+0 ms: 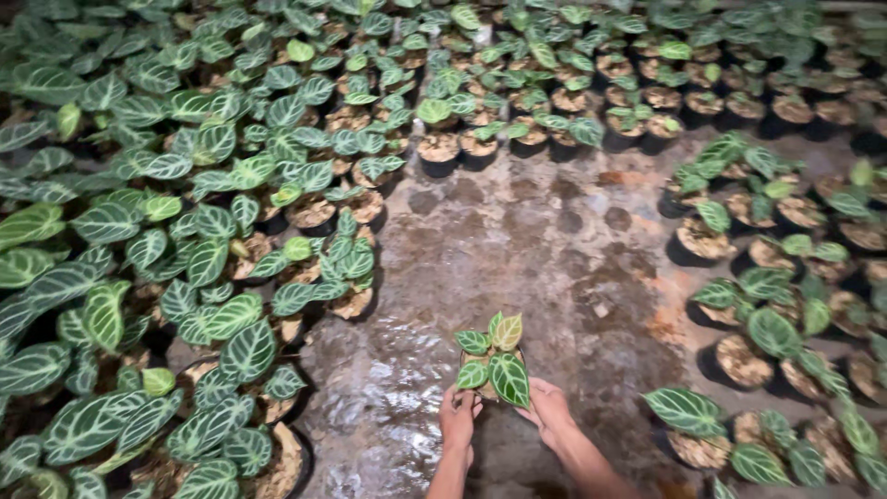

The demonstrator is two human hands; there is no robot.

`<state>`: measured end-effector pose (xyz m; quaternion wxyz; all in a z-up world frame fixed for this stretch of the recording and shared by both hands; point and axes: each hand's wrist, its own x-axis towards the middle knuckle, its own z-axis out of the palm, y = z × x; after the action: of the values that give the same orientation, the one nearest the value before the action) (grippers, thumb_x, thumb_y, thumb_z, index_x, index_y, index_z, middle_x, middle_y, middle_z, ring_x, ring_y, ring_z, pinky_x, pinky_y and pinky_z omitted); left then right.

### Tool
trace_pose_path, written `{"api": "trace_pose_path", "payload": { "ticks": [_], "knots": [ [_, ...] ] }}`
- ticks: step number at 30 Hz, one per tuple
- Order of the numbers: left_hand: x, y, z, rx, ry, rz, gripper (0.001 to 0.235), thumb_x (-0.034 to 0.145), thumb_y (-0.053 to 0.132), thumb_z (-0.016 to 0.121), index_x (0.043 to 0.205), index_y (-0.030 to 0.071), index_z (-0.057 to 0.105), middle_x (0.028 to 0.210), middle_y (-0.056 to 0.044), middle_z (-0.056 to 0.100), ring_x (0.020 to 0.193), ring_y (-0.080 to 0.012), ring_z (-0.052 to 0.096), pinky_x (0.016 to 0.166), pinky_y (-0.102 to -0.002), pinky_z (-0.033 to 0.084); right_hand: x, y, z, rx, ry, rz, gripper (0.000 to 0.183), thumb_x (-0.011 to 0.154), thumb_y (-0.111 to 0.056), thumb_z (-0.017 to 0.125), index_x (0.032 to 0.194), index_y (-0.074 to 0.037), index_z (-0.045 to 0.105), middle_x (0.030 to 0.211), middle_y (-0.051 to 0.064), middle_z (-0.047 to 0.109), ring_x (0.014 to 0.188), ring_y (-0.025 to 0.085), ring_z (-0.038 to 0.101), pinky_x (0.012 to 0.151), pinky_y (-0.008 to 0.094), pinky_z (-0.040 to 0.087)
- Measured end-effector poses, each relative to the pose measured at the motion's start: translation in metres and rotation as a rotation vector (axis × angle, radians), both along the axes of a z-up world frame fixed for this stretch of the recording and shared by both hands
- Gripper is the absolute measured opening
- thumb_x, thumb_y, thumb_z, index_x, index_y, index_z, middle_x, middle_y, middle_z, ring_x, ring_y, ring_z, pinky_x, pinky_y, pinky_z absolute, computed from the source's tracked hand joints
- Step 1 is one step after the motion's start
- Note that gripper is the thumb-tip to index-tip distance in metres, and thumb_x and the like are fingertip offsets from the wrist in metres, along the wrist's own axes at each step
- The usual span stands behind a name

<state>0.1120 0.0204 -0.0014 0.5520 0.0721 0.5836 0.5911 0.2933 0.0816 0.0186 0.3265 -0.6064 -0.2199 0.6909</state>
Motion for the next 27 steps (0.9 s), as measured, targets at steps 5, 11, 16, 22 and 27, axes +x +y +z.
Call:
{"api": "trace_pose_path", "payload": {
  "ticks": [5, 11, 16, 22, 27],
  "knots": [
    [0.034, 0.007, 0.021, 0.058, -0.082, -0.068, 0.035, 0.096, 0.012, 0.065, 0.129, 0.005, 0.062, 0.110, -0.008, 0.069, 0.095, -0.0170, 0.067, 0.085, -0.033, 0.059, 0.039, -0.003, 0.019, 0.038, -0.001, -0.050, 0.026, 0.096, -0.022, 0.062, 0.116, -0.007, 0.072, 0.105, 0.009, 0.077, 0.099, 0.022, 0.073, 0.095, 0.046, 0.057],
    [0.071, 0.025, 0.044, 0.137, -0.089, -0.174, 0.033, 0.096, 0.012, 0.066, 0.128, 0.006, 0.064, 0.104, -0.006, 0.071, 0.093, -0.0147, 0.068, 0.083, -0.030, 0.059, 0.085, 0.008, 0.040, 0.102, 0.065, -0.148, 0.023, 0.097, -0.017, 0.061, 0.113, -0.006, 0.073, 0.105, 0.008, 0.076, 0.098, 0.020, 0.072, 0.095, 0.046, 0.059],
    [0.102, 0.043, 0.046, 0.144, -0.078, -0.183, 0.022, 0.098, 0.013, 0.064, 0.117, 0.002, 0.070, 0.098, -0.006, 0.074, 0.087, -0.0139, 0.070, 0.076, -0.027, 0.056, 0.129, 0.028, 0.049, 0.170, 0.105, -0.194, 0.021, 0.099, -0.014, 0.061, 0.113, -0.002, 0.070, 0.106, 0.010, 0.075, 0.097, 0.022, 0.072, 0.093, 0.046, 0.061],
    [0.136, 0.053, 0.042, 0.133, -0.091, -0.197, 0.018, 0.099, 0.013, 0.064, 0.111, 0.001, 0.070, 0.095, -0.008, 0.074, 0.083, -0.0141, 0.070, 0.073, -0.026, 0.056, 0.173, 0.054, 0.062, 0.148, 0.092, -0.328, 0.021, 0.099, -0.012, 0.057, 0.114, -0.004, 0.069, 0.105, 0.009, 0.075, 0.096, 0.022, 0.073, 0.089, 0.044, 0.062],
    [0.157, 0.057, 0.032, 0.116, -0.082, -0.249, 0.021, 0.098, 0.014, 0.064, 0.112, 0.001, 0.074, 0.094, -0.007, 0.074, 0.080, -0.0150, 0.068, 0.070, -0.028, 0.056, 0.204, 0.060, 0.059, 0.121, 0.058, -0.413, 0.019, 0.098, -0.011, 0.058, 0.114, -0.006, 0.068, 0.104, 0.008, 0.075, 0.096, 0.020, 0.072, 0.090, 0.043, 0.061]
  ]
}}
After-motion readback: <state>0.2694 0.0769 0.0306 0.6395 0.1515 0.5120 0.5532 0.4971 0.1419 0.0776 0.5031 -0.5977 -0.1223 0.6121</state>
